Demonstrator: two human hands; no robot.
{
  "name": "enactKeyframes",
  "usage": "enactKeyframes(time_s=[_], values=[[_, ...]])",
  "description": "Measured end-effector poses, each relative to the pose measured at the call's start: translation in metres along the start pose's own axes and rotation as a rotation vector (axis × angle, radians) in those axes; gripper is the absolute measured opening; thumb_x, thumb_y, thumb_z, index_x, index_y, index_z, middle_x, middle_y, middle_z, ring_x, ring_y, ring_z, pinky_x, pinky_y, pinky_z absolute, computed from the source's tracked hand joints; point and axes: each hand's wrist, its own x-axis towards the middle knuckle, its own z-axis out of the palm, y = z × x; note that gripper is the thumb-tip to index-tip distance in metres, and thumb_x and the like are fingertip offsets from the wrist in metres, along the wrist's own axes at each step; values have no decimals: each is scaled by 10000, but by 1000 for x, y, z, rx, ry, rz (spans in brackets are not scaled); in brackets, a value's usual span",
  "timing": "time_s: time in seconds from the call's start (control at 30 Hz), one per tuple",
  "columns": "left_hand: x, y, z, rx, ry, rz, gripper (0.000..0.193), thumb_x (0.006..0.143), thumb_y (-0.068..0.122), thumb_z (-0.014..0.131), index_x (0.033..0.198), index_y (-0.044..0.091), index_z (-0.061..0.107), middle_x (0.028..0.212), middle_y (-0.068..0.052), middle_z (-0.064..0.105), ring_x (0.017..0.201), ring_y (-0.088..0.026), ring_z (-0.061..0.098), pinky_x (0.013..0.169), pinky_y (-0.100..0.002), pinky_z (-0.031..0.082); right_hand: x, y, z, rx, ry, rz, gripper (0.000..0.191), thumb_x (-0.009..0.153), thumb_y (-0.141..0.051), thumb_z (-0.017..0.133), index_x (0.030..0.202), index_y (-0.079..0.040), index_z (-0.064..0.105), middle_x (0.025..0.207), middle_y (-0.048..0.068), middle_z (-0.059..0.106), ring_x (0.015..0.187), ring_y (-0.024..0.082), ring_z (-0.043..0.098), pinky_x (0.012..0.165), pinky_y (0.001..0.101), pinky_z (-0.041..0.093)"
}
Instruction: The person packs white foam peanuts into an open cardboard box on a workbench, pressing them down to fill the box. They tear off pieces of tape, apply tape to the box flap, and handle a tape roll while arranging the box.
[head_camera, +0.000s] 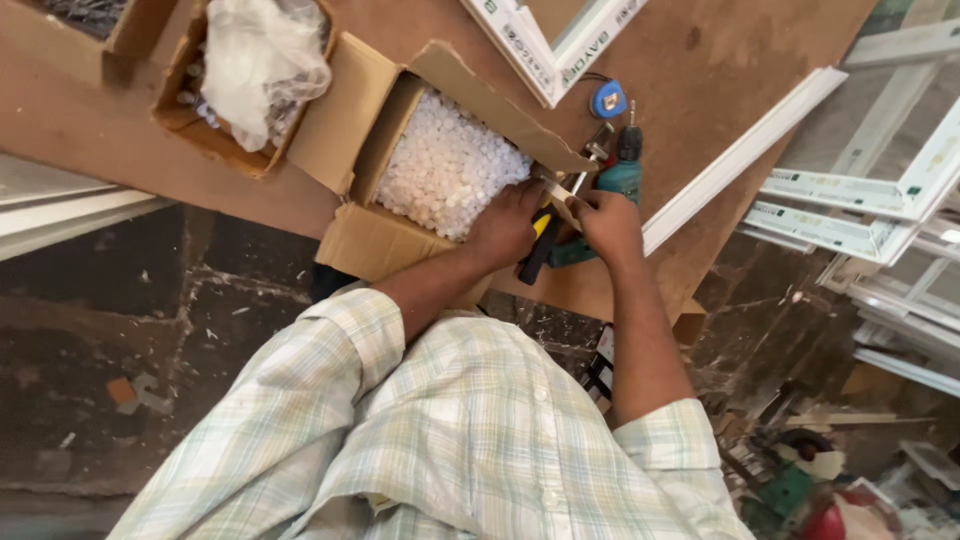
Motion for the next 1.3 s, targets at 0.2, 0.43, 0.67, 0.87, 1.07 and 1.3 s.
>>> enactKeyframes(time_s=[0.2, 0.43, 0.67, 0.87, 1.07, 1.3], values=[[3, 5, 25, 92, 86, 189, 607, 730, -19, 620, 1331, -31, 538, 1342, -264, 587, 1190, -432, 580, 1075, -482, 461, 1, 4, -2, -48, 17, 192, 344, 852, -353, 719, 975, -39, 787, 926, 255, 730, 927, 431, 702, 832, 505, 547], [4, 11, 45, 57, -6, 139, 655, 757, -44, 596, 1403, -83, 491, 1398, -289, 543, 1248, -463, 534, 1115, -482, 433, 11, 28, 0, 143, -6, 197, 415, 852, -372, 713, 987, 19, 749, 906, 288, 717, 916, 448, 702, 822, 504, 558], [12, 26, 59, 52, -34, 89, 682, 746, -43, 577, 1423, -48, 493, 1424, -263, 530, 1309, -443, 518, 1151, -470, 428, -14, 60, -11, 111, 58, 227, 437, 876, -446, 717, 980, -26, 781, 917, 258, 725, 909, 447, 697, 804, 521, 549], [19, 47, 71, 126, -114, 88, 707, 729, -32, 573, 1429, -61, 478, 1426, -286, 506, 1323, -467, 484, 1147, -482, 401, 0, 66, -4, 37, 121, 214, 382, 838, -402, 743, 933, -35, 792, 904, 250, 734, 884, 433, 719, 780, 491, 579], [29, 60, 68, 87, -121, 53, 680, 783, -21, 550, 1457, -48, 464, 1446, -277, 497, 1337, -473, 471, 1168, -492, 390, -11, 110, -26, 595, -95, 103, 460, 912, -459, 685, 910, -4, 752, 802, 270, 732, 788, 431, 730, 711, 508, 558], [27, 65, 78, 112, -126, 82, 661, 817, -29, 538, 1475, -32, 471, 1452, -272, 512, 1364, -468, 479, 1195, -485, 395, -7, 88, -11, -3, 200, 200, 258, 862, -316, 708, 898, -83, 813, 902, 223, 753, 866, 422, 735, 742, 508, 588]])
